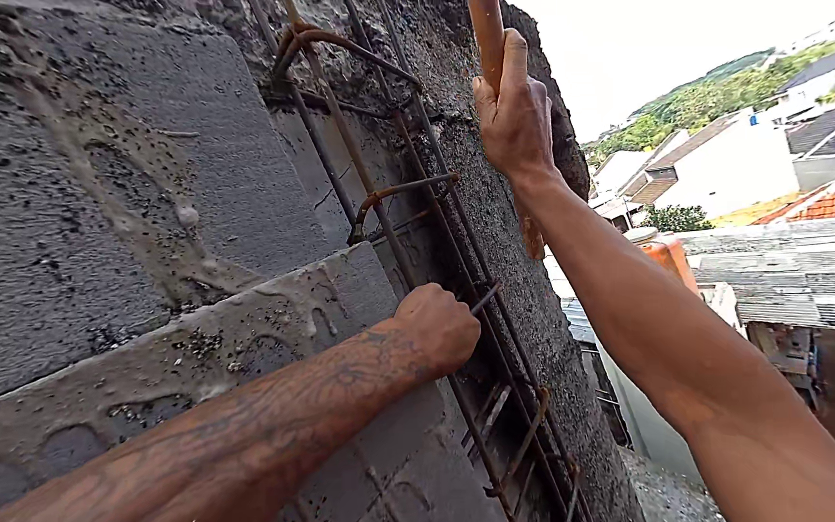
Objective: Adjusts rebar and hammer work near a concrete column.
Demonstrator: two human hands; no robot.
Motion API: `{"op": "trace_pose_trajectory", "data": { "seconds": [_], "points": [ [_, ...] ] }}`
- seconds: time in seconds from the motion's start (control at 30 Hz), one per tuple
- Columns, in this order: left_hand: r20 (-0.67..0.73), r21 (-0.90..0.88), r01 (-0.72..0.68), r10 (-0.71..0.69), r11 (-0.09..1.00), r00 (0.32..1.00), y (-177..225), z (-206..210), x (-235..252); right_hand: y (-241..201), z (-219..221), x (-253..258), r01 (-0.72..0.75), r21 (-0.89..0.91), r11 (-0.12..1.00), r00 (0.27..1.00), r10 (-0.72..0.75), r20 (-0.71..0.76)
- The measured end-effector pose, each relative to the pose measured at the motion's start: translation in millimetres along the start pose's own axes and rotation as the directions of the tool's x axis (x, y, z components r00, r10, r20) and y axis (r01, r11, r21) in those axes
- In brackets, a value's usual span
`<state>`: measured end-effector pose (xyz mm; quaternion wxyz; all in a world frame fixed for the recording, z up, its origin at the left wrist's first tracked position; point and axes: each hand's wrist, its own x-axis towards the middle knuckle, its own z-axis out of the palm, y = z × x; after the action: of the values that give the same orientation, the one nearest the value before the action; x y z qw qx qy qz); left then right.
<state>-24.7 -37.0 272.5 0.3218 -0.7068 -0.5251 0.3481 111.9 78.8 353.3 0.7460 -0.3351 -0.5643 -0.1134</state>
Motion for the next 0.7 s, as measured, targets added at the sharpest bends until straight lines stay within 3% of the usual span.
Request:
{"op": "trace_pose_trajectory", "data": {
  "seconds": [0.1, 0.17, 0.23, 0.33, 0.43, 0.5, 0.57, 0.63, 0.7],
  "points": [
    [0.018, -0.020, 0.002, -0.001, 1.000, 1.000, 2.1, 1.2, 0.3, 4.3, 4.7, 9.0, -0.162, -0.126, 0.979, 0.907, 0.198, 0.371],
    [0.006, -0.008, 0.009, -0.008, 1.000, 1.000, 1.2, -0.3, -0.8, 14.4, 3.2, 20.7, -0.217, -0.113, 0.970, 0.866, 0.245, 0.436],
    [-0.002, 0.004, 0.007, -0.007, 1.000, 1.000, 2.1, 1.9, -2.7, 22.8, 2.5, 10.1, -0.231, -0.050, 0.972, 0.904, 0.234, 0.359],
    [-0.014, 0.008, 0.010, -0.010, 1.000, 1.000, 1.6, -0.7, -4.5, 22.0, 3.7, -3.5, -0.118, 0.076, 0.990, 0.992, 0.114, 0.055],
    [-0.016, -0.007, 0.007, -0.007, 1.000, 1.000, 2.2, -1.9, -5.5, 13.0, 9.6, -4.1, 0.050, 0.118, 0.992, 0.975, -0.023, -0.220],
    [-0.007, -0.008, 0.009, -0.009, 1.000, 1.000, 2.5, -3.1, -5.4, 10.8, 15.4, 0.4, 0.077, 0.106, 0.991, 0.971, -0.050, -0.235],
    [0.000, -0.001, 0.007, -0.007, 1.000, 1.000, 2.7, -1.9, -4.6, 12.4, 19.8, 0.0, -0.026, 0.063, 0.998, 1.000, 0.025, 0.011],
    [-0.003, 0.001, 0.008, -0.008, 1.000, 1.000, 3.3, -0.2, -2.3, 16.9, 14.8, 6.6, -0.206, 0.015, 0.979, 0.920, 0.188, 0.344],
    [-0.005, 0.010, 0.010, -0.010, 1.000, 1.000, 4.1, 0.7, -2.5, 23.6, 8.6, 7.7, -0.283, 0.060, 0.957, 0.892, 0.240, 0.382]
  ]
}}
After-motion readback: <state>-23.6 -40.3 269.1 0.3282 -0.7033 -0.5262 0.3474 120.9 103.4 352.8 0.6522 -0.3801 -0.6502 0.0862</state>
